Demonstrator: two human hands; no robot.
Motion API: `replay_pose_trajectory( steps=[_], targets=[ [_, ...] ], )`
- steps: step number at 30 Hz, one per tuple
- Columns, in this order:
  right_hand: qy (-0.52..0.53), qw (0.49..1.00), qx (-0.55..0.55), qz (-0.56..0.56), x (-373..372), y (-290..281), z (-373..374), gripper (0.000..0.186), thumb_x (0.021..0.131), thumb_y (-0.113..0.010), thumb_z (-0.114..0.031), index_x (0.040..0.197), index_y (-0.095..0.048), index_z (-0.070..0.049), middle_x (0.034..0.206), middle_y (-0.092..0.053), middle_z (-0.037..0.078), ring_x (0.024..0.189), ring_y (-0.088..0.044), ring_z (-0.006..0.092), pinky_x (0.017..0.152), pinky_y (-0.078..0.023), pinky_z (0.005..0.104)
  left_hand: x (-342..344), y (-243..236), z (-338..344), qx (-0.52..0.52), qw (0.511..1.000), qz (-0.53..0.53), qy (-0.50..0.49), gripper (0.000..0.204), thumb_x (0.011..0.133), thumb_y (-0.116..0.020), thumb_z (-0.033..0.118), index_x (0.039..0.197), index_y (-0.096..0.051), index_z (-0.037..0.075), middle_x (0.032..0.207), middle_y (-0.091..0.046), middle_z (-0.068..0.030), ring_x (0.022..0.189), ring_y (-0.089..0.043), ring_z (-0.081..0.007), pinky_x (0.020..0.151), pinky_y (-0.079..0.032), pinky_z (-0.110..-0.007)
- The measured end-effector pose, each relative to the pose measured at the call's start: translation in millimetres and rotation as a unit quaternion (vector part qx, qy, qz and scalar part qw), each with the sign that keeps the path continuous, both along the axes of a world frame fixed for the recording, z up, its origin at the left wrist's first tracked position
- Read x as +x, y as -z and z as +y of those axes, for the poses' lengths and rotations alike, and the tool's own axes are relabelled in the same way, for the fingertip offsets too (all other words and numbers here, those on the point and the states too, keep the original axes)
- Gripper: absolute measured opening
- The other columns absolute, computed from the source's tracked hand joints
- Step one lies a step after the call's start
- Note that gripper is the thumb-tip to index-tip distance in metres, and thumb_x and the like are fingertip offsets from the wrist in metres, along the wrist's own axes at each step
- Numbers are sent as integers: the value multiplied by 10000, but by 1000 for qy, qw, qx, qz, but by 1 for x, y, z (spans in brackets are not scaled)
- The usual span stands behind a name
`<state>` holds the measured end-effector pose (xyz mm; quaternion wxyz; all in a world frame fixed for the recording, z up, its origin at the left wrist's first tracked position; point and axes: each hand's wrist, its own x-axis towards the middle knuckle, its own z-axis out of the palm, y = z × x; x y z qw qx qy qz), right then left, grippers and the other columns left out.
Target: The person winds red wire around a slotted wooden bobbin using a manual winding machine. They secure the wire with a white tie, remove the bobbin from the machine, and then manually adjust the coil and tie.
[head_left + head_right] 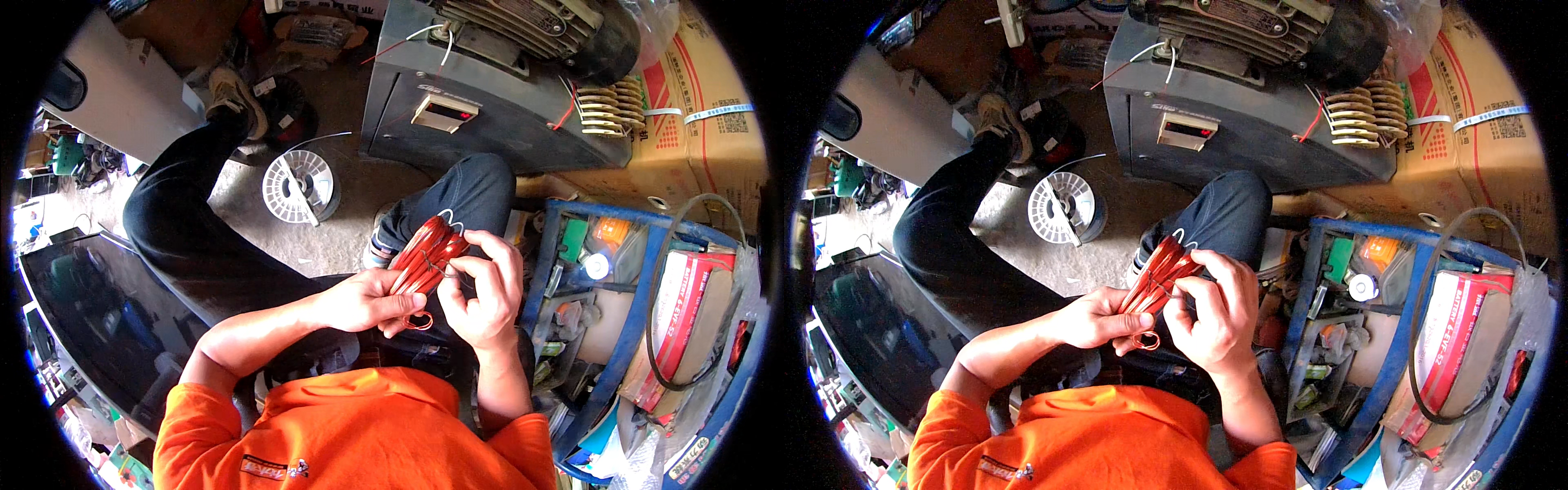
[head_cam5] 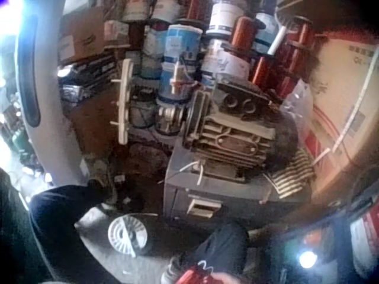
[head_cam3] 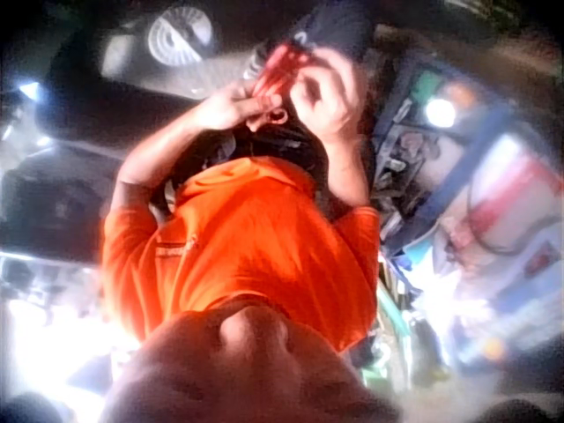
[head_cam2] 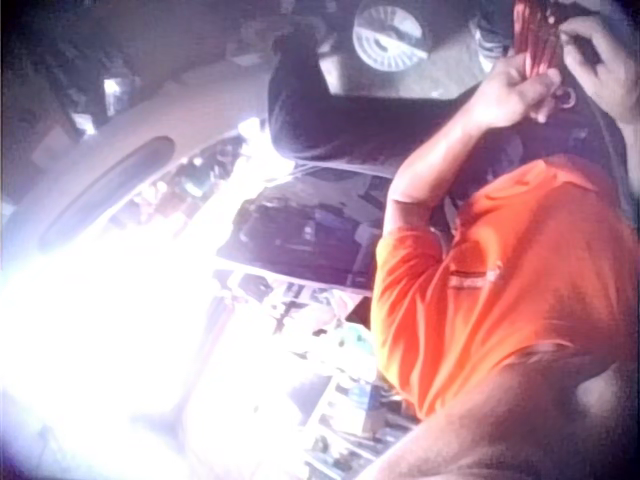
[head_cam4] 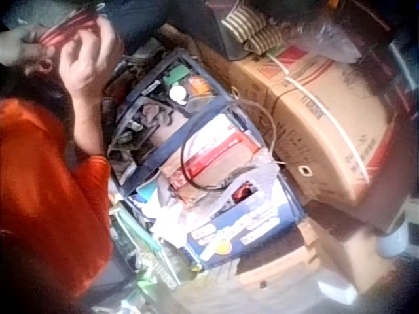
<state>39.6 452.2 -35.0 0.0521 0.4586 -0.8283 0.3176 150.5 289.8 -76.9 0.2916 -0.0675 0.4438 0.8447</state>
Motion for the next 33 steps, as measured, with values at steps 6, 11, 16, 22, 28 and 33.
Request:
replay_pose_trajectory(
  steps=[6, 11, 16, 22, 28, 33],
  targets=[
    [-2, 999, 26, 19, 0, -2, -5, 166, 710, -665, -70, 854, -582, -68, 1055, -594, 111, 933, -579, 295, 841, -442, 430, 1, -3, 0, 7, 1000, 18, -15, 279, 1006, -461, 322, 948, -541, 61, 614, -512, 19, 558, -474, -62, 546, -388, -233],
    [23, 999, 31, 35, 0, 5, 0, 149, 717, -663, -71, 831, -569, -68, 1015, -603, 106, 888, -584, 290, 807, -451, 419, 2, -7, -1, -53, 999, 8, 12, 312, 1004, -466, 328, 865, -554, 63, 585, -520, 22, 552, -479, -61, 543, -388, -239],
    [92, 995, -18, -40, -6, 11, 7, 166, 713, -670, -18, 838, -563, -34, 987, -608, 123, 878, -591, 312, 799, -474, 418, 5, -3, 1, -64, 997, 34, 16, 351, 993, -476, 370, 858, -571, 60, 588, -533, 19, 546, -494, -66, 533, -401, -244],
    [-3, 996, 46, -78, -7, -14, 3, 290, 684, -724, -58, 944, -601, -25, 1187, -554, 177, 1105, -528, 355, 963, -419, 444, 5, -4, 1, -56, 998, 24, 1, 339, 1001, -468, 345, 825, -554, 68, 565, -505, 33, 528, -464, -57, 512, -383, -247],
    [-69, 996, 54, -26, -4, -10, 0, 211, 715, -721, -114, 897, -624, -72, 1131, -582, 123, 1099, -528, 327, 962, -396, 450, 5, -4, 1, -59, 997, 38, -8, 352, 1000, -464, 358, 832, -540, 59, 565, -474, 35, 511, -433, -58, 471, -362, -261],
    [-36, 997, 61, 33, -6, -9, -4, 140, 738, -671, -56, 837, -573, -44, 1001, -609, 106, 958, -593, 287, 896, -428, 442, 7, -3, 2, -108, 992, 63, 9, 366, 999, -460, 372, 813, -542, 67, 584, -461, 43, 537, -426, -57, 491, -366, -255]
  ],
)
